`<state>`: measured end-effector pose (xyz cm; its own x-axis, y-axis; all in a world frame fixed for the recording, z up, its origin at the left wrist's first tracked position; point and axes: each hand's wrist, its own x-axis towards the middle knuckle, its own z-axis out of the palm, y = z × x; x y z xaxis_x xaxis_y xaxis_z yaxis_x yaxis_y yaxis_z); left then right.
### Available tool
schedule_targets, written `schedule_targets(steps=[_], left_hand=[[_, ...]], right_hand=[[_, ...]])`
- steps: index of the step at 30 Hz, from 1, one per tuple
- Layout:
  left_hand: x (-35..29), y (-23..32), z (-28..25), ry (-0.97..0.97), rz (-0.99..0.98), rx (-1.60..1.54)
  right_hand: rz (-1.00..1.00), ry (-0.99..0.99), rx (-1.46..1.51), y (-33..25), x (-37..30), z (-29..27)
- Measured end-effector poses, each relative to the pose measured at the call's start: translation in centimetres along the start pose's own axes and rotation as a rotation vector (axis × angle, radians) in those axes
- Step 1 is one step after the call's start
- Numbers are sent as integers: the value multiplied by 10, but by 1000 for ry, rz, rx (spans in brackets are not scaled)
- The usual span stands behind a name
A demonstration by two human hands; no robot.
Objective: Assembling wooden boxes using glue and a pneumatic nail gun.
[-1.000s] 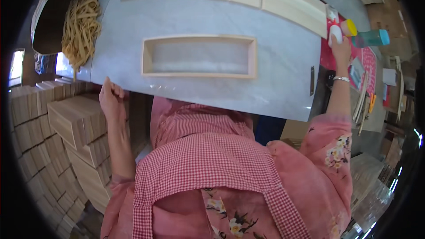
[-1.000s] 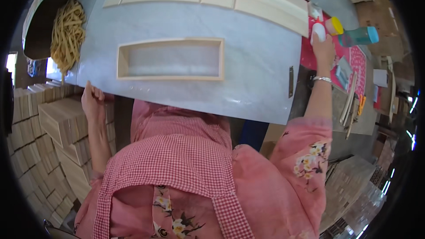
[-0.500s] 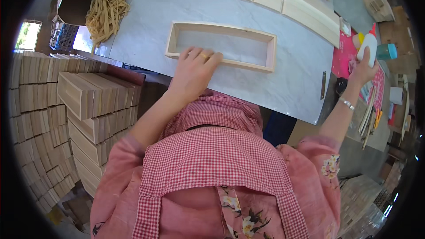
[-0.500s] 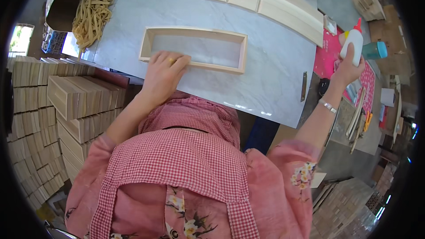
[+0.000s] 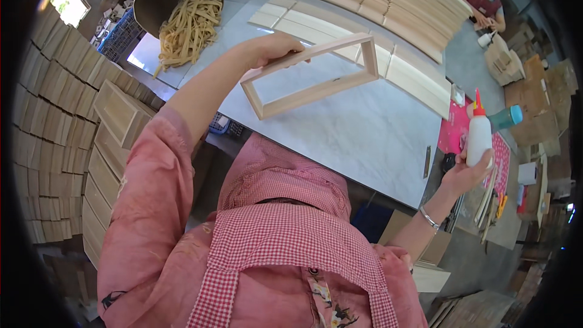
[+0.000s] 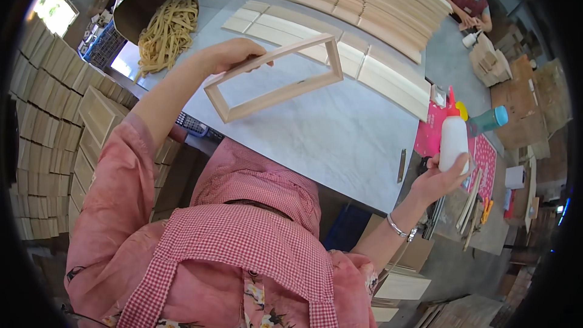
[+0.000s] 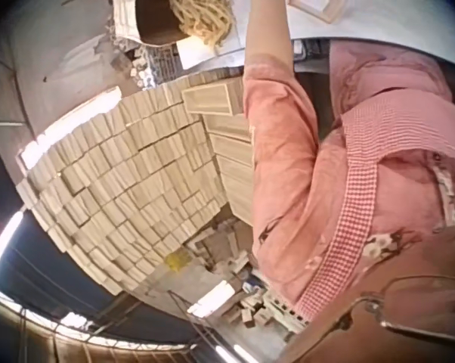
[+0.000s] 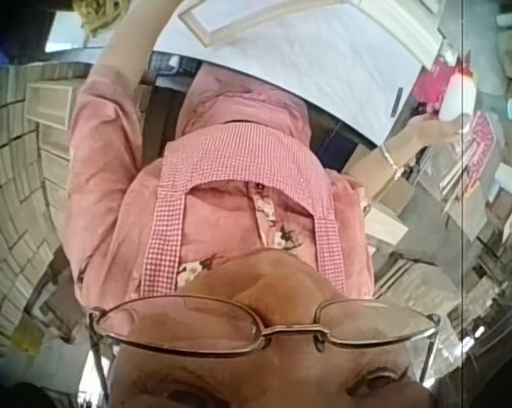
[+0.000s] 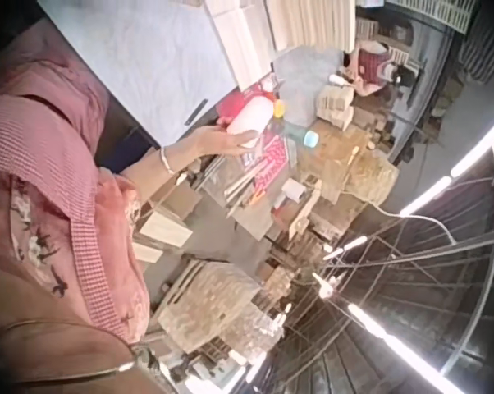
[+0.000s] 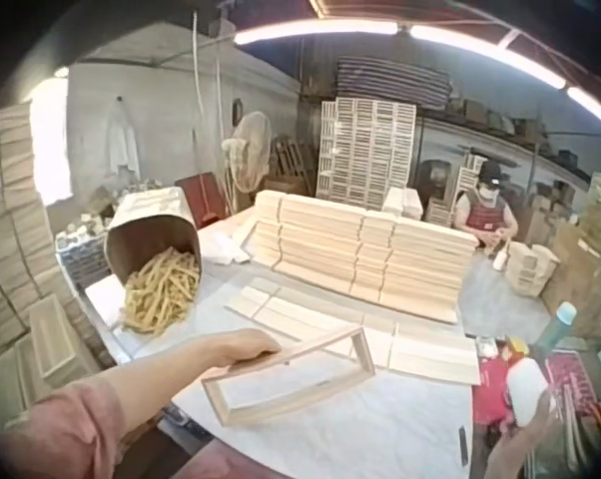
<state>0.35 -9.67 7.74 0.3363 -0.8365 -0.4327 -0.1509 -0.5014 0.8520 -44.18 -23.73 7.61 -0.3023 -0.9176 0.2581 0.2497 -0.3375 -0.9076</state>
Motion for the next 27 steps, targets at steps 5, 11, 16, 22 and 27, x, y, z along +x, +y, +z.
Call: schedule_targets(steps=[5, 11, 16, 22, 27], left_hand=[[-4, -3, 2, -122, -31, -46], [-4, -4, -1, -7, 66, 78], [-40, -18, 49, 492, 551, 680], [-57, -106, 139, 641, 797, 943], [-66, -123, 166, 595, 934, 960]], right_hand=[[15, -109, -4, -15, -6, 3], [-194, -207, -81, -17, -11, 28], [-169, -384, 11, -23, -28, 49], [-69, -477, -253, 4, -60, 101], [26, -687, -110, 29, -93, 132]])
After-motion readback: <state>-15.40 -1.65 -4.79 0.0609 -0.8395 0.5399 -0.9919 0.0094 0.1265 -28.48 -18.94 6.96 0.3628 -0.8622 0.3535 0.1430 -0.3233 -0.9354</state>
